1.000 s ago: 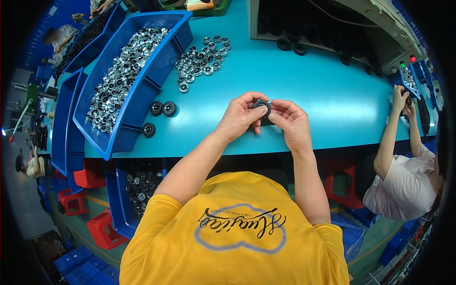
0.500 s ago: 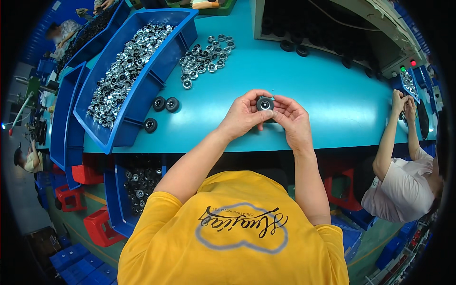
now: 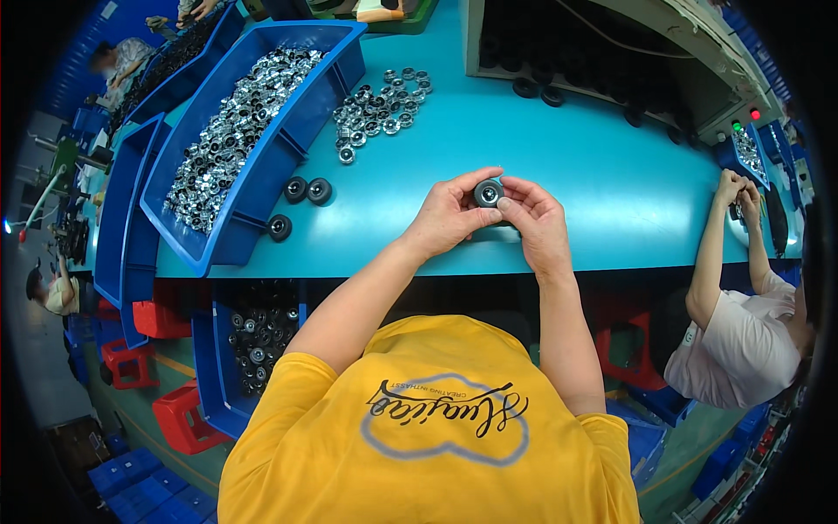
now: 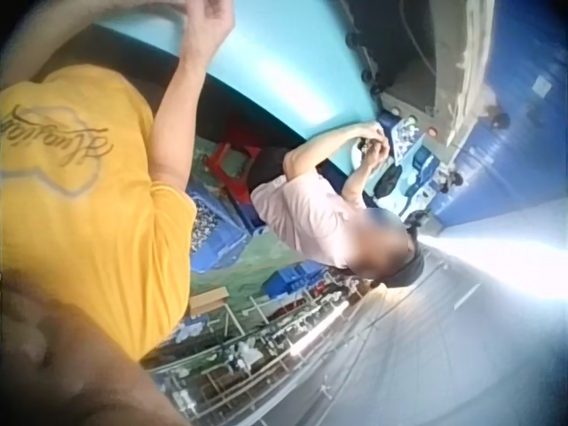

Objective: Manually assemble metal bearings into small plastic wheel components on an industrial production line.

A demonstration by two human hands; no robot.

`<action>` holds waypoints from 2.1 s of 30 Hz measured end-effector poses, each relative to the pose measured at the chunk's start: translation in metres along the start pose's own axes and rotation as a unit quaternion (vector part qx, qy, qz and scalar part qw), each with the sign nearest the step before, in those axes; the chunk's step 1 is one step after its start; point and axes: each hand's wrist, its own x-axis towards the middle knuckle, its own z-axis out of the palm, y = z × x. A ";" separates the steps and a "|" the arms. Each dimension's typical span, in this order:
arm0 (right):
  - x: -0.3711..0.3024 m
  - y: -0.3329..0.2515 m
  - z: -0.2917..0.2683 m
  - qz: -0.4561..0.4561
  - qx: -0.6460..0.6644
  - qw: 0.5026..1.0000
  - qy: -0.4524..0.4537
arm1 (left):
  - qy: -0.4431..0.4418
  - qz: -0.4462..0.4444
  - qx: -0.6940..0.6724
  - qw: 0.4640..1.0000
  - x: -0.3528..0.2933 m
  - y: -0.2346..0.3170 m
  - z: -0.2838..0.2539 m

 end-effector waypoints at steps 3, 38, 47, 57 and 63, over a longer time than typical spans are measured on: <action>0.000 -0.002 0.000 0.013 -0.011 1.000 -0.010 | 0.007 0.004 0.003 1.000 -0.003 0.003 0.002; -0.005 0.002 -0.007 -0.027 0.006 0.997 -0.070 | -0.016 0.047 0.005 0.999 -0.005 0.002 0.008; -0.009 -0.002 0.002 -0.011 -0.021 0.999 -0.036 | -0.025 0.052 0.038 0.998 -0.007 0.004 0.009; -0.009 0.004 0.004 -0.063 -0.049 0.996 -0.036 | -0.030 0.062 0.040 0.997 -0.008 0.003 0.008; -0.011 0.003 0.006 -0.084 -0.052 0.995 -0.020 | -0.023 0.081 0.011 0.996 -0.008 0.003 0.012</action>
